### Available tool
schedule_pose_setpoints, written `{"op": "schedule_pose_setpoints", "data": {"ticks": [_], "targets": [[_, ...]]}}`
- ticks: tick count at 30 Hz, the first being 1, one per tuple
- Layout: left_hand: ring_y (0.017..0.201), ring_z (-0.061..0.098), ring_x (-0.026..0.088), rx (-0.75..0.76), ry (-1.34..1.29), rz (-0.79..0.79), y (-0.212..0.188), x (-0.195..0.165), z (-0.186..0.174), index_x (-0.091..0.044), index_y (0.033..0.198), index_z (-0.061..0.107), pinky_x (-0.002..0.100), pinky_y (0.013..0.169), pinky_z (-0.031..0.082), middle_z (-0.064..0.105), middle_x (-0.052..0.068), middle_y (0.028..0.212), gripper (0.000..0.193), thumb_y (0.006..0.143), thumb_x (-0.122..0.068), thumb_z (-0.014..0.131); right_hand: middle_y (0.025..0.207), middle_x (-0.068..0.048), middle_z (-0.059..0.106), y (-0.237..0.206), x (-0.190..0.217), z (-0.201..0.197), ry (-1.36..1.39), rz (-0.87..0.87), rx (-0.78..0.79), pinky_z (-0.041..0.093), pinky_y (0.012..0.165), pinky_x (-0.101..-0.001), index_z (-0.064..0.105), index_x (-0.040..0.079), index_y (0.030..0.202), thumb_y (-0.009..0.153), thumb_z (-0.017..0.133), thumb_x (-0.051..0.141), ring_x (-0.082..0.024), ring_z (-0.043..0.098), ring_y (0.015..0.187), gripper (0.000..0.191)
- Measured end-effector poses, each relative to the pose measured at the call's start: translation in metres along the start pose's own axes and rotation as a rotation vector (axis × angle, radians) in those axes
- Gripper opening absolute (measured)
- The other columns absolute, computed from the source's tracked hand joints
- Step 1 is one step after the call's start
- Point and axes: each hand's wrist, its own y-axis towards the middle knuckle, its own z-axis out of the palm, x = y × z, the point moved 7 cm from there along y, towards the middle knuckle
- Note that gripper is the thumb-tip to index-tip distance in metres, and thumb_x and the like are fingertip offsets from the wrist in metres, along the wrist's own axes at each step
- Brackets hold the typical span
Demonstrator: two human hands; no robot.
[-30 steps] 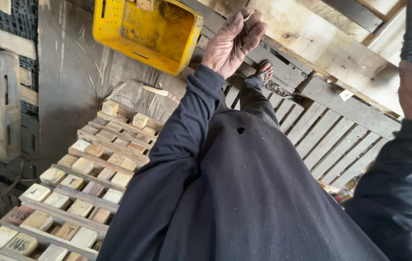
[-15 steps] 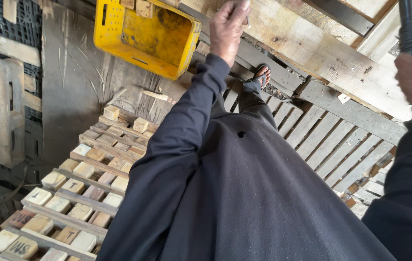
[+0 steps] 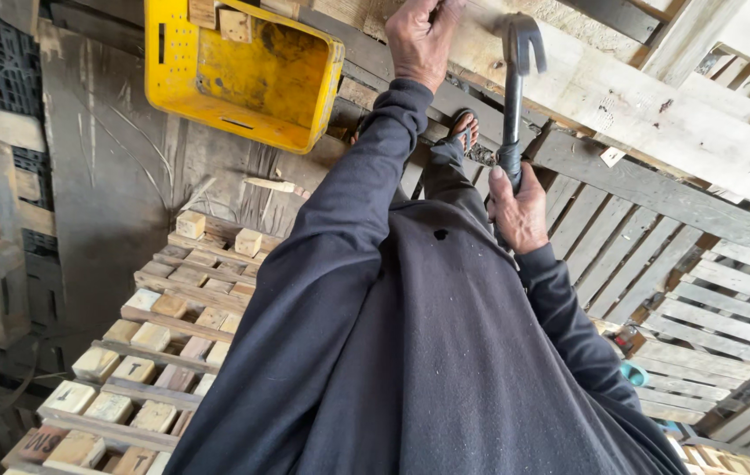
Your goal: The person repeatedly picks up small wooden blocks and nails, positions the blocks on a wooden pallet, and hammers nails into the blocks to secure them. The person occasionally adjusts the block position and retrieves additional nails from a yellow bin.
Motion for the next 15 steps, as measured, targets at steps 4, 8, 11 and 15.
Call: {"op": "schedule_pose_setpoints", "data": {"ticks": [4, 8, 11, 15], "targets": [[0.068, 0.069, 0.003, 0.039, -0.037, 0.112, 0.002, -0.006, 0.002, -0.013, 0.098, 0.074, 0.02, 0.06, 0.06, 0.075, -0.007, 0.08, 0.007, 0.094, -0.019, 0.074, 0.074, 0.001, 0.054, 0.007, 0.001, -0.001, -0.02, 0.0, 0.007, 0.048, 0.048, -0.0231, 0.049, 0.003, 0.114, 0.104, 0.06, 0.04, -0.007, 0.052, 0.053, 0.04], [0.078, 0.073, 0.007, 0.105, -0.02, 0.163, 0.005, -0.017, 0.002, -0.011, 0.099, 0.072, 0.023, 0.068, 0.062, 0.075, -0.003, 0.086, 0.01, 0.09, -0.007, 0.075, 0.072, 0.001, 0.053, 0.002, 0.018, -0.012, -0.127, 0.015, 0.003, 0.047, 0.045, -0.0247, 0.049, 0.001, 0.11, 0.104, 0.06, 0.041, -0.008, 0.052, 0.052, 0.042], [0.08, 0.074, 0.008, 0.13, 0.026, 0.167, 0.008, -0.024, 0.003, -0.013, 0.1, 0.071, 0.023, 0.072, 0.065, 0.075, -0.003, 0.087, 0.014, 0.089, -0.006, 0.077, 0.071, 0.001, 0.056, -0.008, 0.038, -0.018, -0.154, -0.037, -0.001, 0.048, 0.045, -0.0239, 0.052, 0.003, 0.111, 0.106, 0.058, 0.043, -0.007, 0.054, 0.053, 0.04], [0.077, 0.074, 0.009, 0.145, -0.051, 0.188, 0.008, -0.024, 0.0, -0.014, 0.101, 0.073, 0.023, 0.071, 0.066, 0.076, -0.002, 0.085, 0.016, 0.088, -0.006, 0.078, 0.076, 0.0, 0.054, -0.014, 0.071, -0.005, -0.033, -0.293, 0.064, 0.046, 0.051, -0.0243, 0.049, 0.002, 0.115, 0.11, 0.058, 0.045, -0.008, 0.053, 0.058, 0.044]]}}
